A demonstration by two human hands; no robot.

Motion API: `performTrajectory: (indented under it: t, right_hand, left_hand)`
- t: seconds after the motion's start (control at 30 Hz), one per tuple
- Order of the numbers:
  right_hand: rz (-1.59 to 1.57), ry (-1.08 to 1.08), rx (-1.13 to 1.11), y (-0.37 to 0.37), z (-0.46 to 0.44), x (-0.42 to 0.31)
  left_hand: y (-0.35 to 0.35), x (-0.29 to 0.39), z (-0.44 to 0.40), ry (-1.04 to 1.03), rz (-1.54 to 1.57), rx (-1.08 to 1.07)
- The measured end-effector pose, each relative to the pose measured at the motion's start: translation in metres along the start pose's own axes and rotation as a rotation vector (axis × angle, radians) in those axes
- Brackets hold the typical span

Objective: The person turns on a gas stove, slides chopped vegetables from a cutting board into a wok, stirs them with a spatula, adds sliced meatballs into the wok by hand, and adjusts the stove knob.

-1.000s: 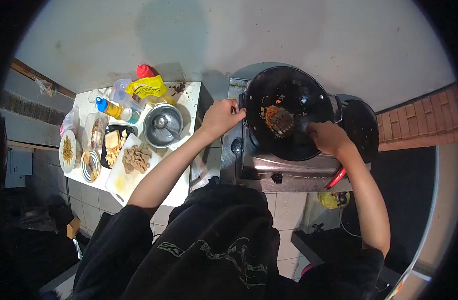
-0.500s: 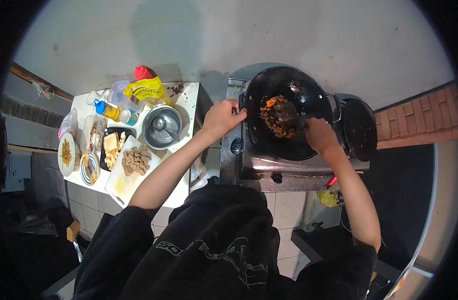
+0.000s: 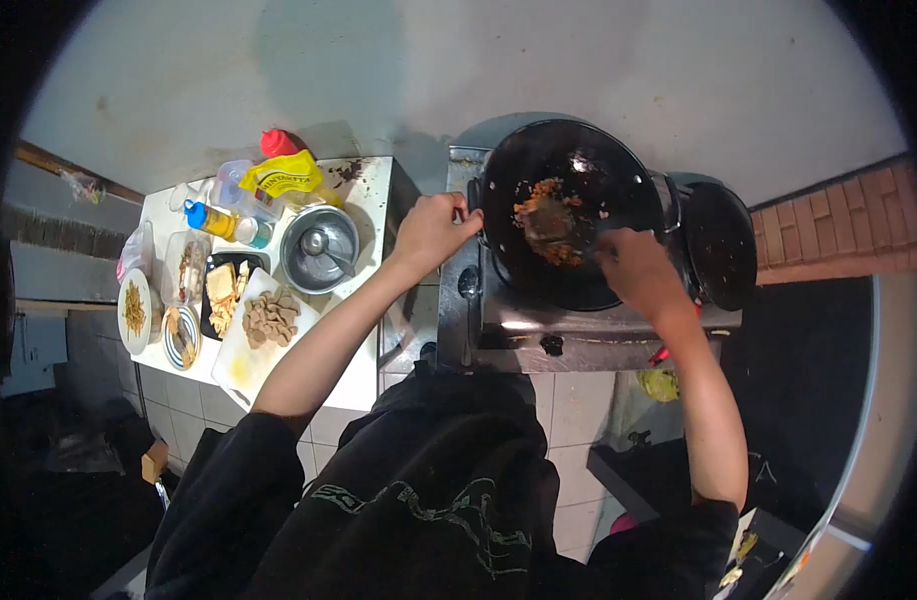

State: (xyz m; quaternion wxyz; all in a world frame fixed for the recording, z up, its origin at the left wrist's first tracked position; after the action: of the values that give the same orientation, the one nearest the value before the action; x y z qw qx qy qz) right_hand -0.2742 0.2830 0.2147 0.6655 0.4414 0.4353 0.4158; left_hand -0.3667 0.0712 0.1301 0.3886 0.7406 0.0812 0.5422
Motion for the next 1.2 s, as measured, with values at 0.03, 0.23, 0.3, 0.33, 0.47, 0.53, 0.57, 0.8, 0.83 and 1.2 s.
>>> performTrajectory:
  t: [0.03,0.23,0.3,0.33,0.47,0.53,0.57,0.8,0.83,1.2]
  right_hand:
    - [-0.002,-0.013,-0.001,-0.003,-0.001,-0.002]
    - [0.065,-0.134,-0.024,-0.028,-0.008,0.028]
    - [0.035,-0.107,-0.097,-0.027,0.006,0.028]
    - [0.036,-0.103,-0.099,-0.029,0.002,0.031]
    - [0.050,-0.064,-0.030,-0.024,-0.014,0.034]
    - [0.122,-0.090,-0.001,-0.010,-0.013,0.038]
    - [0.099,-0.007,-0.015,-0.002,-0.004,0.035]
    - [0.088,0.202,0.014,-0.017,-0.026,0.045]
    - [0.145,0.162,0.012,-0.016,-0.028,0.050]
    - [0.397,0.288,0.368,0.033,0.025,0.094]
  left_hand:
    - [0.003,0.003,0.000,-0.012,-0.003,0.009]
    - [0.006,0.002,0.002,0.012,-0.011,0.026]
    - [0.003,0.000,0.002,0.034,-0.023,0.035]
    - [0.002,0.000,0.003,0.043,-0.039,0.038]
    - [0.004,0.002,0.006,0.047,-0.082,0.084]
    - [0.005,0.001,0.009,0.040,-0.109,0.126]
    - [0.007,0.003,0.011,0.045,-0.131,0.140]
    - [0.009,0.015,0.025,0.103,-0.208,0.269]
    - [0.007,0.013,0.028,0.156,-0.205,0.251]
    - [0.005,0.051,0.116,0.267,-0.218,0.504]
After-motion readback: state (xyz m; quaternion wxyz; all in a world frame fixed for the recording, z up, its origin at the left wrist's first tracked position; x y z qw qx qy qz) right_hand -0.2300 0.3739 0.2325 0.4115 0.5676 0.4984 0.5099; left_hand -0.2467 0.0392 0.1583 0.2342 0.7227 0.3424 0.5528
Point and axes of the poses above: each hand's wrist, its own z-axis away from the middle knuckle, its own y-axis out of the back of the hand, x = y × z, the point moved 10 cm from there along -z, towards the middle knuckle, and after that the axes turned 13 degrees about -y, right-handed, at the moved point
